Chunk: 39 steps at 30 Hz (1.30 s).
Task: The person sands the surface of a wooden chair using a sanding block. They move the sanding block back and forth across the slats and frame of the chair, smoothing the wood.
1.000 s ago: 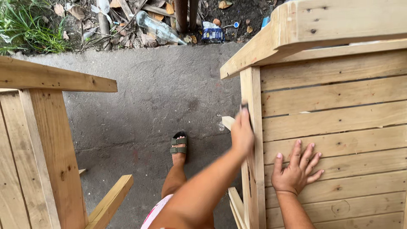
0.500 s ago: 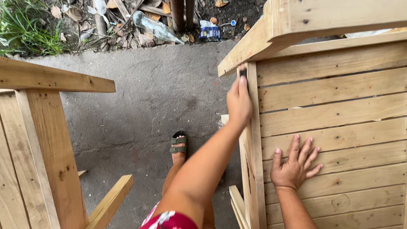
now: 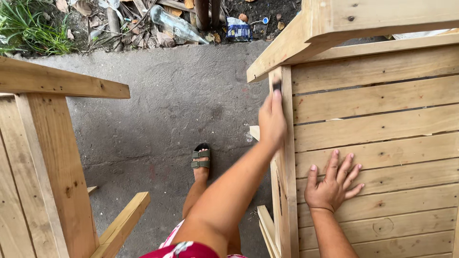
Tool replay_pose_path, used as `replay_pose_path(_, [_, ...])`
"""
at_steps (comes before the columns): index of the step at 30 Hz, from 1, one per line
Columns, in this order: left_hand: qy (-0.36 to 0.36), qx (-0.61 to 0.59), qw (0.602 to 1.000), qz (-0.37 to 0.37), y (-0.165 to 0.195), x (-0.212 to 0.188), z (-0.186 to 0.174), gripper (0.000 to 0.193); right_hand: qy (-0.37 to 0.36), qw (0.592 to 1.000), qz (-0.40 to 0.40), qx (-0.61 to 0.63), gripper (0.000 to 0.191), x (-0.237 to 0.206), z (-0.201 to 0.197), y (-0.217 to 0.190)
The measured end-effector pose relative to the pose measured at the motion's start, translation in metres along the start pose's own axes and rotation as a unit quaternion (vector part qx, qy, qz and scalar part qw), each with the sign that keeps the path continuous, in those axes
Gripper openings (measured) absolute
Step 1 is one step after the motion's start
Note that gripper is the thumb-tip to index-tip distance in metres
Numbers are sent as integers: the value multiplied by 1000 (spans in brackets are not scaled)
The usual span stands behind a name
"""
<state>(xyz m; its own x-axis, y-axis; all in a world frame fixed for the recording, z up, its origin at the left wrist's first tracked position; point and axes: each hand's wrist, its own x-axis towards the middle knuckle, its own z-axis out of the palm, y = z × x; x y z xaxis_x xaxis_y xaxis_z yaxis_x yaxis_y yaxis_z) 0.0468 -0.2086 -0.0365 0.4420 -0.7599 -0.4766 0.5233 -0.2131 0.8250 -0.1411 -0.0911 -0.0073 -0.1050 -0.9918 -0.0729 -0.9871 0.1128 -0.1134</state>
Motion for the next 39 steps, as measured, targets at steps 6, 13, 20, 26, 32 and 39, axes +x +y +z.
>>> replay_pose_path(6, [48,44,993,-97,-41,-161,-28,47,6,1000,-2,-2,76,2,0,-1])
replay_pose_path(13, [36,-104,978,-177,-38,-7,-15,49,-1,1000,6,11,77,1,-3,-2])
replay_pose_path(20, [39,50,987,-147,-39,-141,-29,47,2,1000,4,1,76,2,-2,-2])
replay_pose_path(26, [59,-94,967,-228,-60,-71,-28,46,9,1000,2,4,76,2,-1,-1])
replay_pose_path(32, [60,12,965,-257,-73,-133,-39,45,6,1000,0,1,76,2,-2,-3])
replay_pose_path(39, [47,-152,923,-351,-71,-78,-38,40,4,1000,6,4,76,3,-3,-5])
